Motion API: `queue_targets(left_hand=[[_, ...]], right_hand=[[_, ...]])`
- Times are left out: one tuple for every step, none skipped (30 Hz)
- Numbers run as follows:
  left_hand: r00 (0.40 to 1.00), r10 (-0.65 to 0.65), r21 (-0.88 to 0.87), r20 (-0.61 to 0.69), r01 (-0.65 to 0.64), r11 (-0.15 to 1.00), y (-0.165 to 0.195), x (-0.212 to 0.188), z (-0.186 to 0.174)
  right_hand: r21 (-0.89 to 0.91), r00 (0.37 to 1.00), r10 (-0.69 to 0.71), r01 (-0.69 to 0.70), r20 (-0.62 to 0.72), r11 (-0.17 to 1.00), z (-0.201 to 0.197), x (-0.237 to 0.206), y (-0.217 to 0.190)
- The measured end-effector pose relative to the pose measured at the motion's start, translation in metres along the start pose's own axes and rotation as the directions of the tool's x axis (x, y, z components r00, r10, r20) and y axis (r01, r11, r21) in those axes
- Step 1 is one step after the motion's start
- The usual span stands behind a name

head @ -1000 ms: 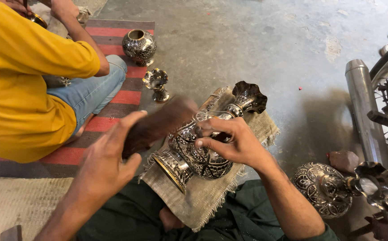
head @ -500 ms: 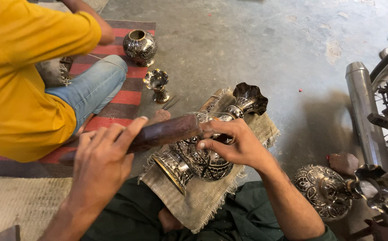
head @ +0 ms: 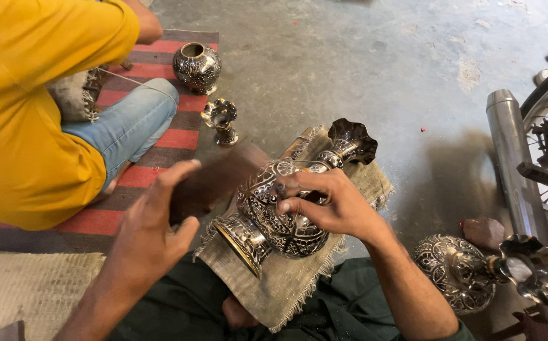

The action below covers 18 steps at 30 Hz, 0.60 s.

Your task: The person sits on the floor and uses a hammer and chisel to engrave intricate patterns onto a silver-colored metal vase. They repeatedly strike the chisel with the hammer to create detailed designs on the vase's surface.

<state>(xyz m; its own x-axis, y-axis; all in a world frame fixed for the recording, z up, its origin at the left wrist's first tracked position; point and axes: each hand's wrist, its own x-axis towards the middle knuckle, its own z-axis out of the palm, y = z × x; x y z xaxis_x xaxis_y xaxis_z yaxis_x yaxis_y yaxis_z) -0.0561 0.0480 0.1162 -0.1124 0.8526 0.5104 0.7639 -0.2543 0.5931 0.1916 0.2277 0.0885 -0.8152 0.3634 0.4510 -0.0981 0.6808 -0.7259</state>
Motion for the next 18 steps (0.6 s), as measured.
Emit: queue_targets(left_hand=[[0.999,-0.014,0.207,0.045,0.004,0.978,0.0003,0.0000,-0.0002],[0.996,-0.036,0.405,0.087,-0.002,0.914,0.0007,-0.0001,-0.0005],[0.990,-0.067,0.585,0.122,-0.017,0.811,0.0010,0.0001,-0.0007],[0.996,-0.043,0.400,0.081,0.007,0.916,0.0011,0.0005,-0.0006],[0.999,-0.024,0.196,0.039,0.016,0.980,0.0011,0.0012,-0.0006],[1.000,-0.016,-0.017,-0.002,0.015,1.000,0.0010,0.0016,-0.0006],[0.999,-0.025,0.207,0.039,0.017,0.978,0.0010,0.0020,-0.0007],[0.996,-0.040,0.422,0.077,0.004,0.907,0.0008,0.0023,-0.0010],[0.992,-0.063,0.614,0.108,-0.017,0.789,0.0006,0.0026,-0.0016],[0.993,-0.091,0.410,0.074,0.053,0.911,0.0001,0.0030,-0.0020],[0.991,-0.122,0.181,0.050,0.111,0.977,-0.0004,0.0035,-0.0025],[0.987,-0.157,-0.060,0.037,0.159,0.985,-0.0008,0.0040,-0.0031],[0.994,-0.102,0.164,0.040,0.094,0.982,-0.0009,0.0045,-0.0034],[0.997,-0.047,0.379,0.057,0.022,0.925,-0.0009,0.0048,-0.0038],[0.996,0.002,0.573,0.084,-0.050,0.818,-0.0007,0.0054,-0.0039],[0.999,-0.038,0.381,0.039,0.021,0.924,-0.0005,0.0061,-0.0036],[0.996,-0.084,0.170,0.006,0.082,0.982,-0.0001,0.0069,-0.0034],[0.991,-0.134,-0.051,-0.014,0.133,0.990,0.0002,0.0076,-0.0033]], right_hand=[[0.012,1.000,0.009,-0.009,-0.002,1.000,-0.0002,0.0000,-0.0006],[0.025,1.000,0.019,-0.019,-0.006,1.000,0.0001,0.0001,-0.0014],[0.026,1.000,0.027,-0.027,0.008,0.999,-0.0001,0.0003,-0.0022],[0.024,0.999,0.033,-0.033,0.026,0.999,-0.0011,0.0008,-0.0029],[0.022,0.999,0.039,-0.040,0.038,0.999,-0.0016,0.0017,-0.0036],[0.039,0.998,0.053,-0.054,0.031,0.998,-0.0017,0.0010,-0.0050],[0.057,0.997,0.068,-0.070,0.027,0.996,-0.0024,0.0006,-0.0063],[0.073,0.997,0.080,-0.081,0.020,0.994,-0.0024,0.0014,-0.0068],[0.068,0.996,0.083,-0.084,0.020,0.994,-0.0019,0.0024,-0.0070],[0.061,0.996,0.085,-0.086,0.024,0.994,-0.0017,0.0034,-0.0068],[0.054,0.996,0.086,-0.087,0.024,0.995,-0.0014,0.0044,-0.0062],[0.064,0.998,0.064,-0.066,0.030,0.996,-0.0012,0.0049,-0.0056],[0.074,0.998,0.044,-0.046,0.038,0.996,-0.0011,0.0049,-0.0049],[0.084,0.999,0.023,-0.026,0.043,0.996,-0.0004,0.0048,-0.0040],[0.082,0.999,0.025,-0.027,0.035,0.996,-0.0002,0.0045,-0.0031],[0.079,0.999,0.027,-0.029,0.031,0.996,0.0001,0.0039,-0.0023],[0.076,0.999,0.028,-0.030,0.023,0.997,0.0004,0.0035,-0.0014],[0.057,1.000,0.017,-0.018,0.021,0.998,0.0002,0.0031,-0.0007]])
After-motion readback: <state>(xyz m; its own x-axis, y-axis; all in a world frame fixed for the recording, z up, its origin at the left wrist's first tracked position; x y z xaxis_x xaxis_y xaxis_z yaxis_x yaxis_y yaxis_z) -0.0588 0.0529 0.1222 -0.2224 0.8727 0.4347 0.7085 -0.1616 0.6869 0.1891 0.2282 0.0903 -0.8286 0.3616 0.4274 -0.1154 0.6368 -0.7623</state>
